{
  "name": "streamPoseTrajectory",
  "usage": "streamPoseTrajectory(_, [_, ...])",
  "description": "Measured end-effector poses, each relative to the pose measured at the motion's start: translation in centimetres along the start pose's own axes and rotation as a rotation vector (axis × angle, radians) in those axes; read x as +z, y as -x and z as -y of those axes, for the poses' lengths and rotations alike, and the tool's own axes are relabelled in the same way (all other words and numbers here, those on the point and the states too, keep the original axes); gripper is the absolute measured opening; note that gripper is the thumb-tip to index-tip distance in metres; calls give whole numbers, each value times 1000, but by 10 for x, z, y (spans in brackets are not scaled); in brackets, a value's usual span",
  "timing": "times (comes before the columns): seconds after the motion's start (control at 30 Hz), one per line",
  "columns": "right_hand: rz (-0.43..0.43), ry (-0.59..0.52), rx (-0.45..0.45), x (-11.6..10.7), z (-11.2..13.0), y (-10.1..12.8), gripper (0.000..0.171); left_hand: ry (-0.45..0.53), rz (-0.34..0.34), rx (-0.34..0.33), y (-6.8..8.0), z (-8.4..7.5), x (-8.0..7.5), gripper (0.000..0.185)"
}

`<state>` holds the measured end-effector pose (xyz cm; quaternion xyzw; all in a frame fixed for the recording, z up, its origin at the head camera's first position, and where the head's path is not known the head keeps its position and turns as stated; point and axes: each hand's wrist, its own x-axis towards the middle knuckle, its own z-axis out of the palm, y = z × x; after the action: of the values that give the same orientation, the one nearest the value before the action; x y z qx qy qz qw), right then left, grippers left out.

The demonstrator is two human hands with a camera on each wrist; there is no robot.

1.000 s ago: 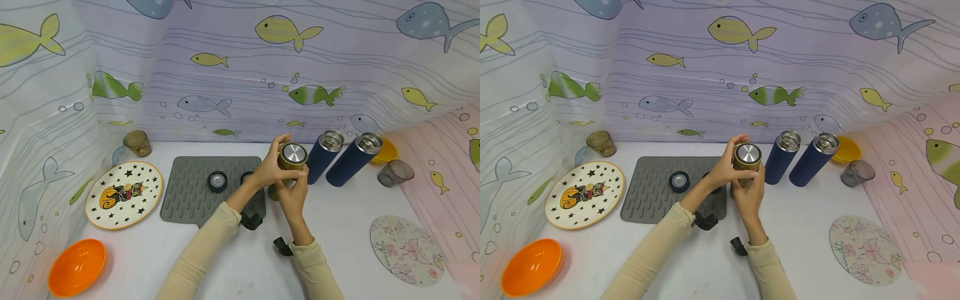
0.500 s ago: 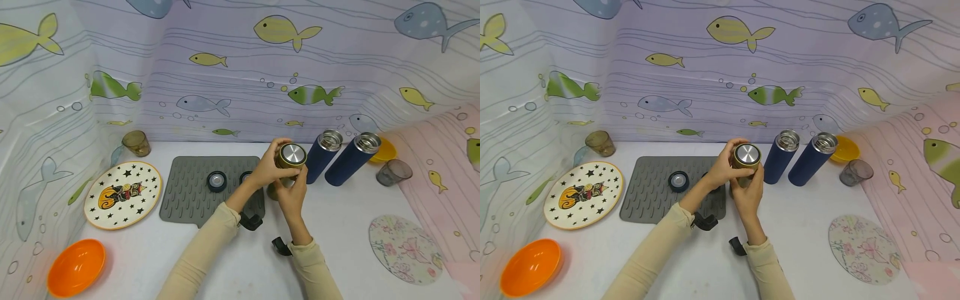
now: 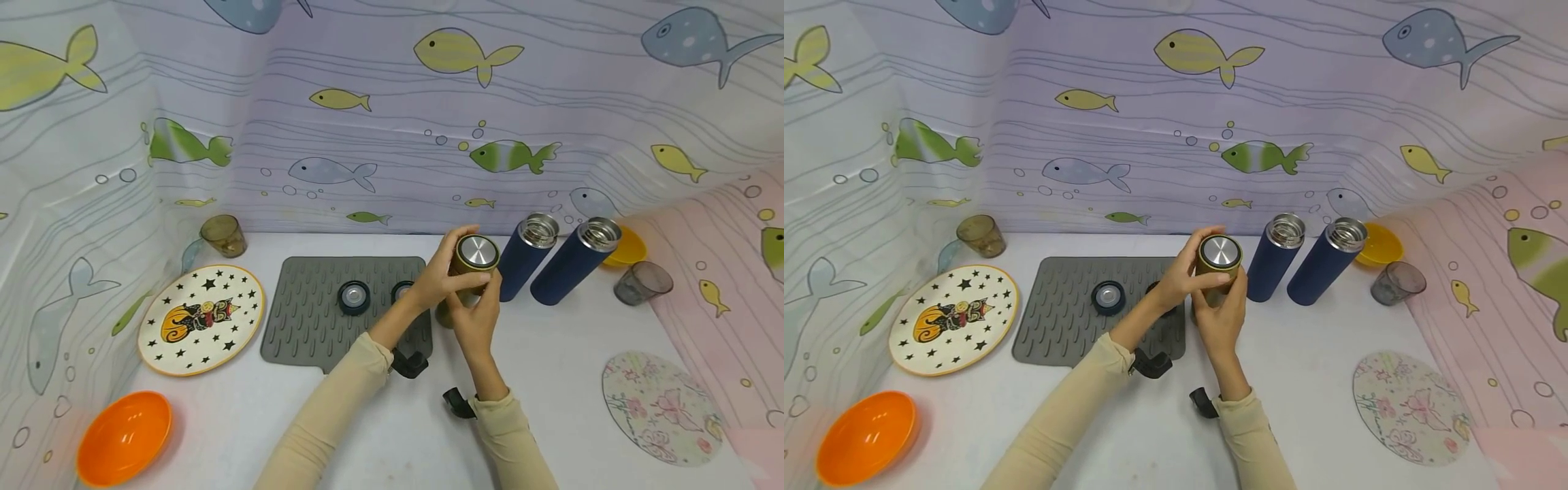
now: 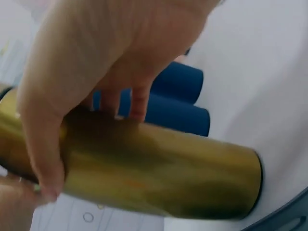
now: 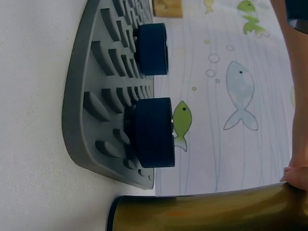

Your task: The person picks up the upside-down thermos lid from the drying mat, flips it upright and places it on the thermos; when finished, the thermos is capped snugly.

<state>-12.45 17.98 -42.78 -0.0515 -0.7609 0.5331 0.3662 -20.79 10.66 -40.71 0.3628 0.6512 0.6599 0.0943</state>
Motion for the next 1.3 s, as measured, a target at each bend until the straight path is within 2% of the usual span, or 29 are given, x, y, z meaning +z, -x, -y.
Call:
streamPoseTrajectory(0.07, [-6, 11, -7, 0, -1, 0, 63, -49, -28, -14, 0, 0, 1, 79])
streamPoseTrajectory(0.1, [-5, 10, -6, 1, -5, 0, 64, -42, -38, -14, 0, 0, 2, 79])
streamPoseTrajectory(0.17, [-4, 11, -5, 3, -16, 0, 65, 4, -33, -2, 0, 1, 1, 77])
streamPoseTrajectory(0.23, [-6, 11, -3, 5, -26, 0, 69, 64, -11, 2, 0, 1, 1, 83])
streamPoseTrajectory(0.27, [-5, 7, -2, 6, -31, 0, 70, 62, -9, -6, 0, 1, 1, 86])
streamPoseTrajectory(0.33, [-11, 13, 3, 7, -40, 0, 71, -12, -20, -7, 0, 1, 1, 87])
streamPoseTrajectory(0.4, [-12, 12, -2, 7, -42, 0, 72, -39, -37, -5, 0, 0, 0, 87])
streamPoseTrajectory(0.5, [-3, 5, -13, 6, -45, 0, 71, 31, -21, 20, -1, -1, -1, 78])
streamPoseTrajectory(0.57, [1, -2, -25, 6, -44, 0, 71, 84, 3, 3, -1, -2, -2, 82])
streamPoseTrajectory(0.7, [-3, 8, -22, 6, -44, 0, 69, -27, -12, -29, -1, -2, -3, 87])
streamPoseTrajectory(0.8, [4, -1, -17, 6, -44, 0, 69, 2, -18, -16, -1, -1, -3, 79])
streamPoseTrajectory(0.87, [4, -6, -13, 6, -43, 0, 71, 58, -10, -12, -1, 0, -3, 83])
streamPoseTrajectory(0.9, [2, -7, -11, 6, -43, 0, 71, 55, -14, -18, -1, 0, -3, 84])
streamPoseTrajectory(0.97, [-6, -8, -6, 6, -42, 1, 71, -15, -34, -26, 0, 0, -2, 86])
streamPoseTrajectory(1.03, [-12, -4, -3, 6, -40, 1, 71, -46, -47, -25, 0, -1, -3, 87])
streamPoseTrajectory(1.13, [-5, -7, -17, 6, -27, 0, 70, 12, -24, 8, -1, 0, -6, 75])
streamPoseTrajectory(1.2, [-1, -8, -23, 4, -17, 0, 69, 60, 0, 12, -1, -1, -8, 78])
streamPoseTrajectory(1.3, [-4, 3, -19, 2, -4, 0, 66, -31, -37, -2, -1, -3, -5, 86])
